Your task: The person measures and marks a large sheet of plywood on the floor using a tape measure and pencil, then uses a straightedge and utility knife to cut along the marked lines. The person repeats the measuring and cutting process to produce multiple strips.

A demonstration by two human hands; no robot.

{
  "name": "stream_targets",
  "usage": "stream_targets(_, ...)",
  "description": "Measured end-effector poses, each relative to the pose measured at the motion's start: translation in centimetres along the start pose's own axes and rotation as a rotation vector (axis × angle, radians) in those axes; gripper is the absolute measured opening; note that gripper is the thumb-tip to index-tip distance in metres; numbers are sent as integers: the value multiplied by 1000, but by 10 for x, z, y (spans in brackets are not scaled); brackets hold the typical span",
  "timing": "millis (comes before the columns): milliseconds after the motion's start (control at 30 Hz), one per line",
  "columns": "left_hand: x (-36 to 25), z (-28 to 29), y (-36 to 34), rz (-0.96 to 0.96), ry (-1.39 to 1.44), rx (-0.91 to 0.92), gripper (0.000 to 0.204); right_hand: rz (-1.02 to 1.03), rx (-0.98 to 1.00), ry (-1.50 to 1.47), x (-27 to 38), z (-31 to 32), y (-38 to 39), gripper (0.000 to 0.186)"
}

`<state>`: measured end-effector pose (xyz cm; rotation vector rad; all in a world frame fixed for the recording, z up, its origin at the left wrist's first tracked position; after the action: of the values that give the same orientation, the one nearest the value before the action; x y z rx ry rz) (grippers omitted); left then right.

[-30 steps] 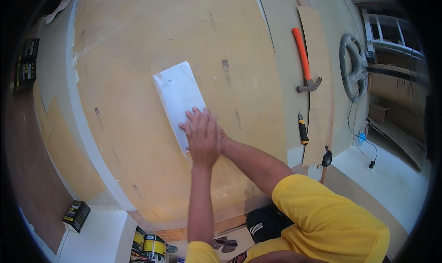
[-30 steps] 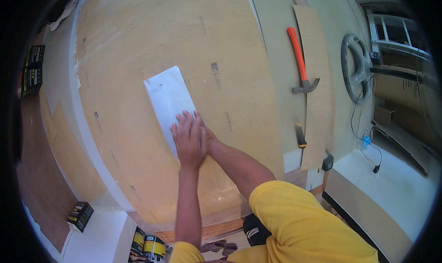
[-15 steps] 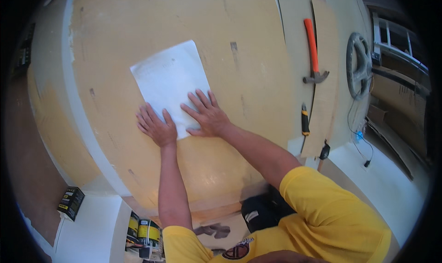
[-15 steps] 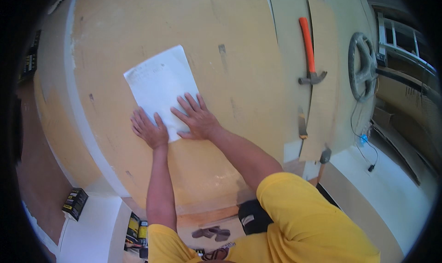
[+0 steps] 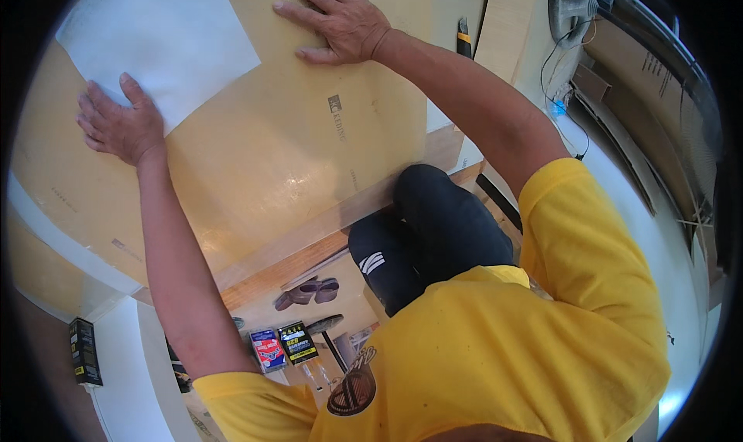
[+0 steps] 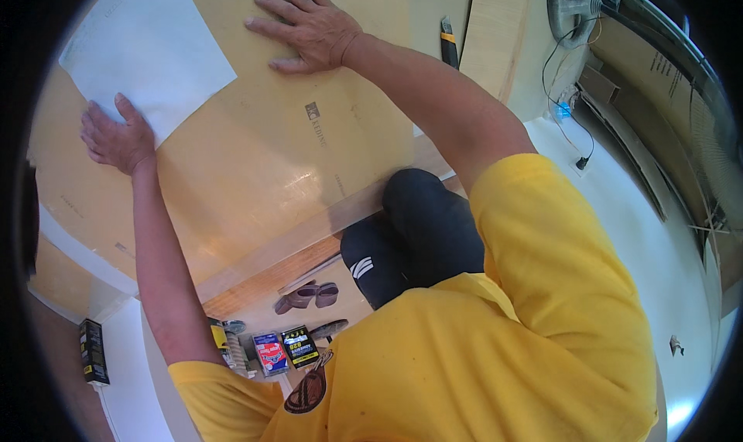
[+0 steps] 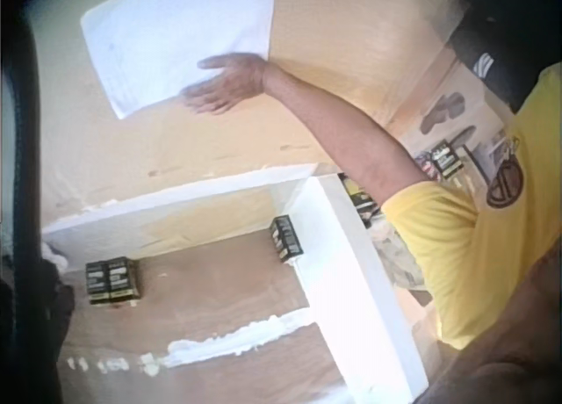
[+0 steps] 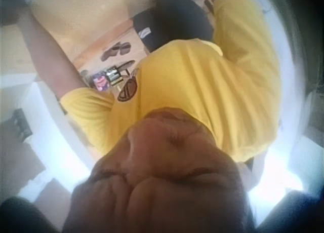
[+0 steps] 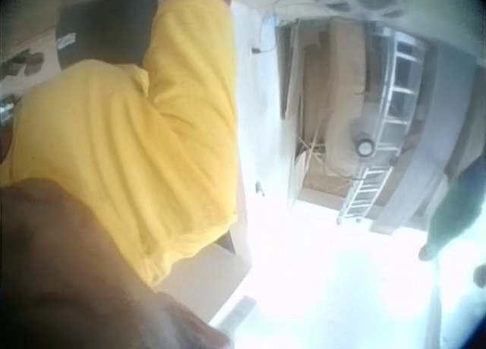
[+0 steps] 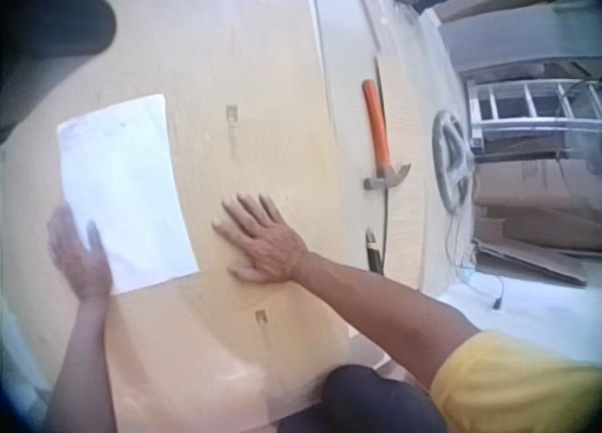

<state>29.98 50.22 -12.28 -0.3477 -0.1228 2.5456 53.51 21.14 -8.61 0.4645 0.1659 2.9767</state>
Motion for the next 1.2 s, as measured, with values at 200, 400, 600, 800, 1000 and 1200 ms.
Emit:
stream_targets(200, -2, 3, -2, 16, 34, 47, 81, -18, 119, -79, 2, 1, -4, 91)
stream_targets(400, -6, 6, -5, 28, 12, 68, 85, 4, 76, -71, -2, -2, -4, 85)
stream_targets(600, -6, 6, -5, 18, 25, 76, 86, -13, 136, -97, -2, -2, -1, 86)
stream_targets(800, -7, 8, -4, 29, -17, 74, 84, -19, -25, 13, 1, -2, 0, 71)
stream_targets(1000, -6, 7, -2, 29, -22, 97, 84, -25, -34, -58, 1, 1, 0, 71)
stream_targets(1200, -5, 6, -3, 27, -54, 104, 85, -49, 13, -35, 2, 1, -2, 73)
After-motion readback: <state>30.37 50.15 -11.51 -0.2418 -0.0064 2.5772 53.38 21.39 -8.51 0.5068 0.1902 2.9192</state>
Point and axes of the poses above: each hand's wrist, its own y-axis away from the middle knuckle, its own z-axis out of the back of the hand, x = y × z, the point moved 1 cm from there along -y, towards the middle knuckle, and after that the axes turned 4 degrees about z, right-handed, at the moved point
